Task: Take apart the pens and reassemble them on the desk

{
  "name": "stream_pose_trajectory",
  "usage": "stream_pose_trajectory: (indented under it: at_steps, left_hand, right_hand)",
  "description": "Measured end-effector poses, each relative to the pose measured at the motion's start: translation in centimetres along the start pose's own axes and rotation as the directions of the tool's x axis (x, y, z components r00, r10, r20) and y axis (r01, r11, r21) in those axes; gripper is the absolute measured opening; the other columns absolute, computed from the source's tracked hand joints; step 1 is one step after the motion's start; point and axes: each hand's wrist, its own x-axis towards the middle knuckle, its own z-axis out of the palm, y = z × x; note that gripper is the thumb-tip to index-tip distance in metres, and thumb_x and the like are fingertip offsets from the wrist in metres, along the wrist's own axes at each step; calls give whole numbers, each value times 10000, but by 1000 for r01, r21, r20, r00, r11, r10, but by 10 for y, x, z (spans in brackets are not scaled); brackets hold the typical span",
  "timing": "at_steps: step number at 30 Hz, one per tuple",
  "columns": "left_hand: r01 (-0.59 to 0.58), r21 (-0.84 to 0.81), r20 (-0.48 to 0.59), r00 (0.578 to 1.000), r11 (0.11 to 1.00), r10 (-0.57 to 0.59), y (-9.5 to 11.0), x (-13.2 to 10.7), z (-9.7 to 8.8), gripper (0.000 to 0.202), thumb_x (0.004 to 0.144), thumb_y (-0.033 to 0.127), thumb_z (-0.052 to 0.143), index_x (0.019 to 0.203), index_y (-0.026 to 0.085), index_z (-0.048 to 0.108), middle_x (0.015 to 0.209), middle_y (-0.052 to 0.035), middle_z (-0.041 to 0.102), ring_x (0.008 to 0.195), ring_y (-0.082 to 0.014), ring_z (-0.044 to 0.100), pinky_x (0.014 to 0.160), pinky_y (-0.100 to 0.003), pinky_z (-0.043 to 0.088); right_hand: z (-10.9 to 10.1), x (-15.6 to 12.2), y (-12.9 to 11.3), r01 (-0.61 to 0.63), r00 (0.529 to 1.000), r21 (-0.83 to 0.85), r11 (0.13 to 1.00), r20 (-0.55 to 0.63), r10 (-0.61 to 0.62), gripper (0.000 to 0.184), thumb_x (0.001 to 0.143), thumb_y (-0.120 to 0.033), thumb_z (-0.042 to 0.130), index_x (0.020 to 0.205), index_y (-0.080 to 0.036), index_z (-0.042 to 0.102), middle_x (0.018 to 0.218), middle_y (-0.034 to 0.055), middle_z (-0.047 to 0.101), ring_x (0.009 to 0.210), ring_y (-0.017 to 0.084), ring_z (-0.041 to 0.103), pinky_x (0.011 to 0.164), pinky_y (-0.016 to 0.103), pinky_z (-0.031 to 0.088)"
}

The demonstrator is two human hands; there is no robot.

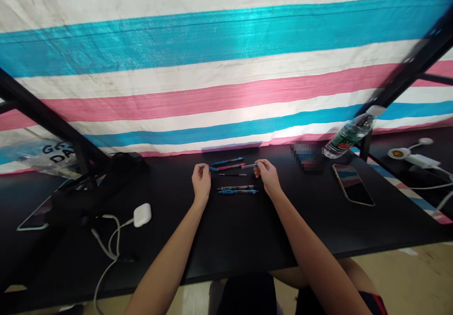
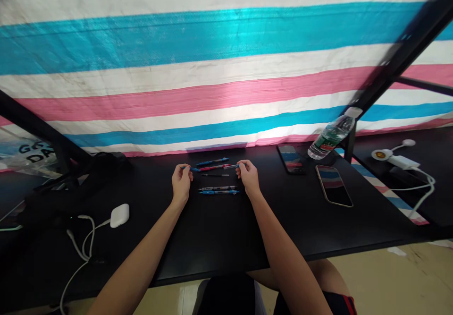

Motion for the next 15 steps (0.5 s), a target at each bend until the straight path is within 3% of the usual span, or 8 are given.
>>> stream_pose_trajectory:
  at_steps: [4,8,15]
  left_hand:
    - [14,-4,-11,1000,1000,-14,0,0,0,96,809,278,502,763,195,490,554,63,386,472,-77,386,444,-193,323]
    - [-6,23,-8,1000,1000,6,-1,0,0,81,797,267,523,795,186,520,582,45,475,516,-88,468,485,-200,369]
    - [-3,-2,79,997,1000,3,-4,0,0,184,757,248,613,874,173,492,830,-44,630,707,-133,638,578,-223,453]
  right_hand:
    - [0,0,-2,-21,1000,15,1000,-7,21,222,678,-401,634,748,-198,580,538,-25,545,466,100,474,406,226,367]
    - [1,-1,-6,-26,1000,86,996,4,26,254,657,-411,669,758,-199,575,581,-13,577,496,110,497,427,236,377]
    - [-2,-2,-9,-88,993,278,956,100,62,278,646,-365,710,833,-225,559,696,-5,609,636,150,578,531,275,446]
